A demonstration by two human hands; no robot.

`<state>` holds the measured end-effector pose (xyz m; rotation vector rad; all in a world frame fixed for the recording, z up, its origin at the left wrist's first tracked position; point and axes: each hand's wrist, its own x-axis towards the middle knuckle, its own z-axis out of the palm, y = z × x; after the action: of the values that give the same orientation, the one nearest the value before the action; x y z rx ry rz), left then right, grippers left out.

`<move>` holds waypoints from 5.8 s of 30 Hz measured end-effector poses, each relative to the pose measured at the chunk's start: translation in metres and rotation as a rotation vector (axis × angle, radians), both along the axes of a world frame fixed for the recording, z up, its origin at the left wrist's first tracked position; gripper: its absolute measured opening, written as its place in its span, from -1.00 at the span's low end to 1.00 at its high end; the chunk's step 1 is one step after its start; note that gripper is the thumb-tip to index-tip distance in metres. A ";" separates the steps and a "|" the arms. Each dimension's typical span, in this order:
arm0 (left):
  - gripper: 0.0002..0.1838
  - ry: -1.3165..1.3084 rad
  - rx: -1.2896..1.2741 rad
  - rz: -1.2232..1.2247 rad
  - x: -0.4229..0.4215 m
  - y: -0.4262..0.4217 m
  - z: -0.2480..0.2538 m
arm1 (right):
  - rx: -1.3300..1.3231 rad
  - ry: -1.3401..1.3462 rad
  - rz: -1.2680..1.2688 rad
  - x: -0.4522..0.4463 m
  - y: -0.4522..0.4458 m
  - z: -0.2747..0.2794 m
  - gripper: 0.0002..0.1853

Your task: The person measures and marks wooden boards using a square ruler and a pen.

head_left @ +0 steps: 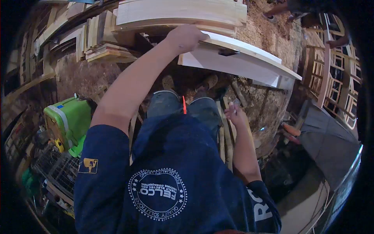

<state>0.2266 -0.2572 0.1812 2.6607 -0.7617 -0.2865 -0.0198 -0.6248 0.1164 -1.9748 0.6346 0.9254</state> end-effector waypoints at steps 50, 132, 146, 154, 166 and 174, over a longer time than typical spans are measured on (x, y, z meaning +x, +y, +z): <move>-0.84 0.174 0.098 -0.136 0.021 0.005 0.026 | -0.246 -0.750 0.424 0.179 0.224 -0.120 -0.73; -0.34 0.181 0.365 -0.132 0.039 -0.256 0.006 | -0.044 -0.707 -0.503 0.210 -0.300 -0.099 -0.77; -0.38 0.228 0.387 -0.074 0.042 -0.256 0.005 | -0.031 -0.706 -0.482 0.208 -0.304 -0.113 -0.74; -0.38 0.187 0.319 -0.101 0.040 -0.253 0.001 | -0.041 -0.749 -0.525 0.206 -0.299 -0.123 -0.74; -0.39 0.186 0.351 -0.074 0.037 -0.253 -0.001 | -0.040 -0.739 -0.493 0.207 -0.302 -0.113 -0.73; -0.39 0.168 0.343 -0.089 0.038 -0.257 0.002 | -0.127 -0.758 -0.427 0.210 -0.302 -0.116 -0.75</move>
<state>0.2647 -0.5139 0.1832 2.8712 -0.8416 -0.7125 0.1904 -0.9267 0.0006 -1.9878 0.6288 -0.1388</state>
